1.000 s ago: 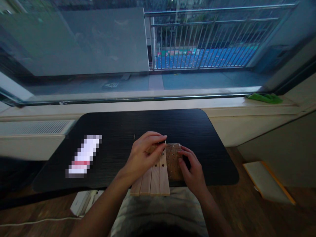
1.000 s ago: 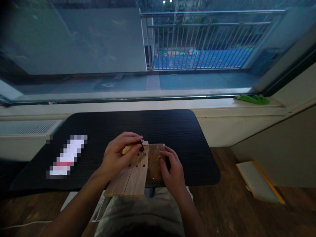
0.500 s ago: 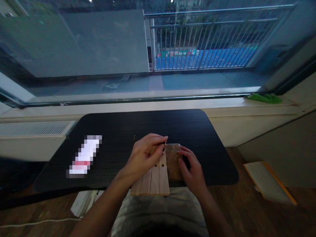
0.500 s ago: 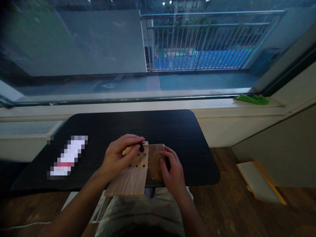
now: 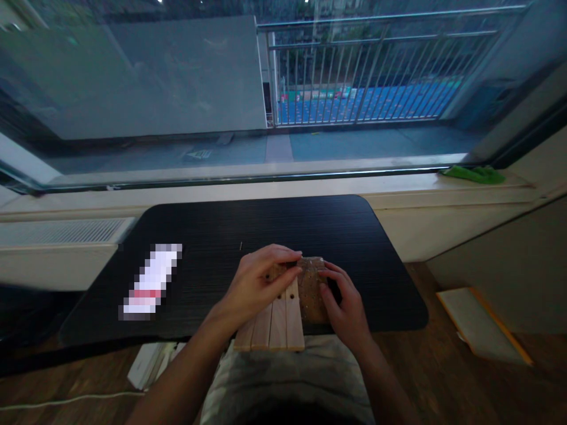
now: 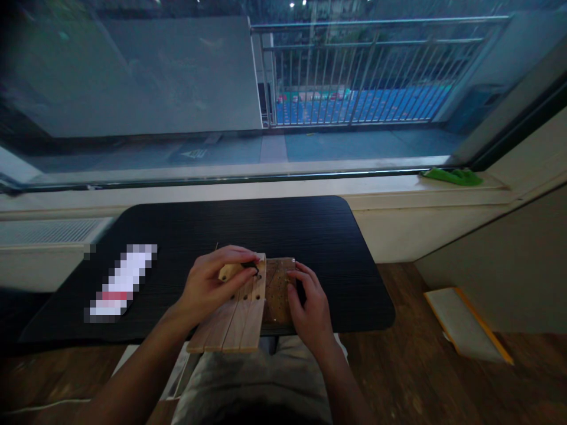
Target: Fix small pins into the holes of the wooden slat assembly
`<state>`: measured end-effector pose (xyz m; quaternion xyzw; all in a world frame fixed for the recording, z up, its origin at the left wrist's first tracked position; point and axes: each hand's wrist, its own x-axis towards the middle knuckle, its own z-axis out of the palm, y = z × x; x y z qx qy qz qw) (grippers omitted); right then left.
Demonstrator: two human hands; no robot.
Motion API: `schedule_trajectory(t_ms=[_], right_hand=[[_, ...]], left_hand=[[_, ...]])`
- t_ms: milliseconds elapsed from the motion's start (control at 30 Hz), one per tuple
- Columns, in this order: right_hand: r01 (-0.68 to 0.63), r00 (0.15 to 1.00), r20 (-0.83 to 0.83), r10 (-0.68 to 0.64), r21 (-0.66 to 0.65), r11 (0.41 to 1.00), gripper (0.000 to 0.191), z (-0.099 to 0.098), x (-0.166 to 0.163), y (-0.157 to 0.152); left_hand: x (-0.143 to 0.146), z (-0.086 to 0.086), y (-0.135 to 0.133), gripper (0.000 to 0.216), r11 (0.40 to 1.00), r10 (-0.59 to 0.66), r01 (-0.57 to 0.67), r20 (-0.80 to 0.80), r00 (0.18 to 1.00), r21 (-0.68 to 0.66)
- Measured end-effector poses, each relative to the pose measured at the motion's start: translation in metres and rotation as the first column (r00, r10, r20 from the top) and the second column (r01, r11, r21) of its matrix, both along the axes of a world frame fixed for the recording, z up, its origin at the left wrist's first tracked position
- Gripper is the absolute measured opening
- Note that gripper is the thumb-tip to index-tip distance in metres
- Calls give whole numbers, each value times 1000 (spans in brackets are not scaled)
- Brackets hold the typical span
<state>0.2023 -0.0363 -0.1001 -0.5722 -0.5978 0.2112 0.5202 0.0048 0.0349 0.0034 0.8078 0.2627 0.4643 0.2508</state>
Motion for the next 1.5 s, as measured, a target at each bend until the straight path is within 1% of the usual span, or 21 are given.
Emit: schedule_trajectory(t_ms=[267,467,633,767,933,1067,1233,1300,1500], right_hand=[[7,1000,-7,-7,2,1000,20,-1,1,0],[2,1000,2,-2,1,1000,20,-1,1,0],[4,1000,2,-4,2,1000,19,-1,1,0],[5,1000,-9,-5,6,1000,19,0,0,0],[1,1000,-2,-1,3,1000,19,1,0,-1],[-1,1000,4,1,6,1000,19,2,0,-1],[-1,1000,2,1,-3,1000,18,2,0,-1],[-2,1000,2,2,-3,1000,18,2,0,-1],[1,1000,5,-1,-1,1000,19,1,1,-1]], left_hand=[[-2,0,-1,21,1000,3,-3,-41,999,-15],[-3,1,-1,22,999,-19,18,-35,999,-30],[-3,2,-2,25,999,-6,4,-54,999,-42],[-3,2,-2,25,999,-20,19,-32,999,-37],[-3,1,-2,23,997,-40,41,11,999,-65],[-2,0,0,24,999,-51,51,31,998,-18],[-1,0,2,23,997,37,-38,23,999,70],[-1,1,2,24,996,48,-49,13,999,78],[-2,1,1,25,999,18,-18,-7,1000,46]])
